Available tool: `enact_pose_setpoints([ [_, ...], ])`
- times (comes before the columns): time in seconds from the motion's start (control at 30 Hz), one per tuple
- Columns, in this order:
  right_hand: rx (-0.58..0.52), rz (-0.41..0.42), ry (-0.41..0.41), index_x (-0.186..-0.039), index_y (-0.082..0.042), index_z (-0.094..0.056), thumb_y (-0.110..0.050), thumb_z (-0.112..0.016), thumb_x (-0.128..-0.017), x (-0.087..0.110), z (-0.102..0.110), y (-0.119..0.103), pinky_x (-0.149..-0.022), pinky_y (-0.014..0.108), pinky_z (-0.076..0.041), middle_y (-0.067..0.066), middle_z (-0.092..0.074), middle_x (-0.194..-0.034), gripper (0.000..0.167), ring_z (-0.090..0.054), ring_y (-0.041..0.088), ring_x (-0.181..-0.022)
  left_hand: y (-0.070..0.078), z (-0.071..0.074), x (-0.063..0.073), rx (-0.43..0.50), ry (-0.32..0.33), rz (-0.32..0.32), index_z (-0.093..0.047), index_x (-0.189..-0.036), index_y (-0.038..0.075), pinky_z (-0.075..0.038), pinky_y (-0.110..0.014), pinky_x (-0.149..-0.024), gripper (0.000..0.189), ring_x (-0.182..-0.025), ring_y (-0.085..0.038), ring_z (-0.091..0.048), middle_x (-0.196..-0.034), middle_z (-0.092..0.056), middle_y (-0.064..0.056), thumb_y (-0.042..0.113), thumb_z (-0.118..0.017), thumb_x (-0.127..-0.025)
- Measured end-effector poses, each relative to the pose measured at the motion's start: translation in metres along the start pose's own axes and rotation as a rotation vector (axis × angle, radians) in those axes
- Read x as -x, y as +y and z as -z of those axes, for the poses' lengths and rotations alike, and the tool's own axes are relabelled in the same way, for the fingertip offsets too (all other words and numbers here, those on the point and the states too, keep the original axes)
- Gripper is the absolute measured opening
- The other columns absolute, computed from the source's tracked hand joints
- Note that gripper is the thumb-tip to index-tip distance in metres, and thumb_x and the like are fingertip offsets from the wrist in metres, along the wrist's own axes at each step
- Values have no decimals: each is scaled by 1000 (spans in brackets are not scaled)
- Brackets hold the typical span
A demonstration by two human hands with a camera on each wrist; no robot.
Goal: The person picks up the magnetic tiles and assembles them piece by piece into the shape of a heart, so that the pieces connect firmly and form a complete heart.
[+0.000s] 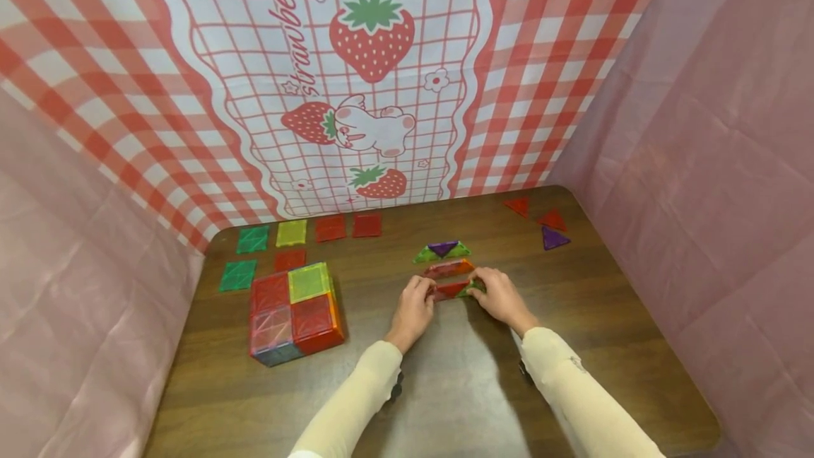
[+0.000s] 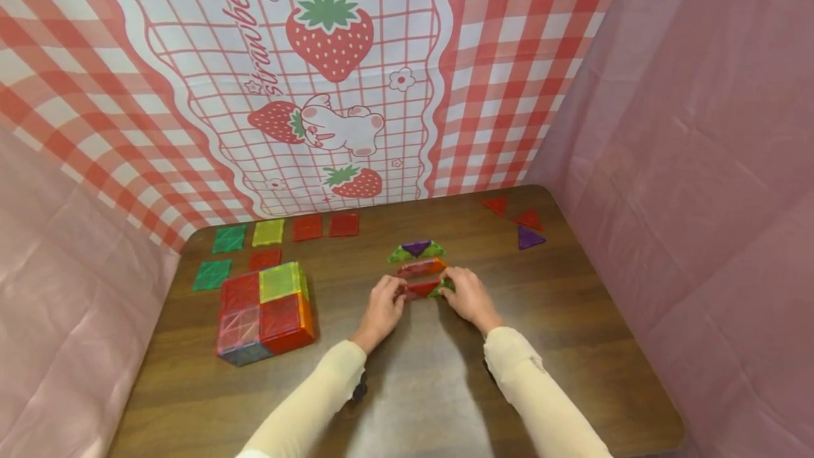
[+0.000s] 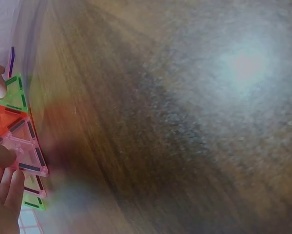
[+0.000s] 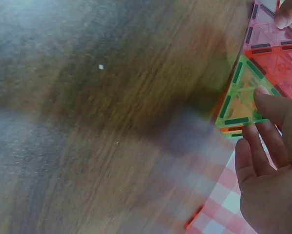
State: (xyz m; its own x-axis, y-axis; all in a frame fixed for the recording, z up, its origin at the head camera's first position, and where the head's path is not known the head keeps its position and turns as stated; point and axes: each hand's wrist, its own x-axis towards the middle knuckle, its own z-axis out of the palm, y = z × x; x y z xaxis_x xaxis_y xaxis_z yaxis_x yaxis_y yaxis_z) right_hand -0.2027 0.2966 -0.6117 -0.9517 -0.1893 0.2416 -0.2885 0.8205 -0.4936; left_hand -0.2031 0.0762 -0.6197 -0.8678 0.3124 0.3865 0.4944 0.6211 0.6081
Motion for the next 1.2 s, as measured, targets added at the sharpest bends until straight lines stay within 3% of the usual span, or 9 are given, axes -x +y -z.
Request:
enact_pose_setpoints([
  [0.3,-44,-15,34,-100,-7,-72,-7,-81,-83,-5,-3,0,-81,48,-56,11,-71,-97,20,-67,30,-89,-1,-1,-1,-79,38,-16,-71,-100,4,-58,-36,-81,12,-89,-25,-69,-95,-70,-9,1,-73,-89],
  [0.7,-55,-42,41,-102,-6,-72,-7,-80,-85,-3,-8,7,-83,48,-57,11,-70,-99,19,-67,29,-91,-5,0,1,-95,-34,54,-72,-106,7,-58,-38,-83,14,-92,-25,-69,-99,-72,-9,8,-72,-92],
  [0.97,-68,-26,50,-103,-4,-71,-5,-79,-85,-5,-11,7,-82,47,-57,13,-70,-99,19,-68,30,-91,-6,1,1,-100,-2,37,-72,-103,5,-58,-39,-80,12,-89,-26,-70,-95,-72,-10,5,-72,-91],
  [1.07,-32,-100,39,-107,-6,-66,0,-73,-83,-3,-6,8,-76,48,-57,11,-70,-99,26,-68,29,-88,-6,2,1,-96,-6,41,-72,-103,5,-58,-40,-80,12,-89,-26,-70,-96,-72,-10,6,-72,-91],
  [1.2,63,-306,117,-108,-7,-55,2,-57,-75,-1,12,21,-66,53,-52,13,-66,-96,34,-66,39,-81,-5,1,3,-103,-11,30,-72,-102,6,-58,-39,-80,11,-89,-26,-70,-95,-71,-9,6,-72,-91],
])
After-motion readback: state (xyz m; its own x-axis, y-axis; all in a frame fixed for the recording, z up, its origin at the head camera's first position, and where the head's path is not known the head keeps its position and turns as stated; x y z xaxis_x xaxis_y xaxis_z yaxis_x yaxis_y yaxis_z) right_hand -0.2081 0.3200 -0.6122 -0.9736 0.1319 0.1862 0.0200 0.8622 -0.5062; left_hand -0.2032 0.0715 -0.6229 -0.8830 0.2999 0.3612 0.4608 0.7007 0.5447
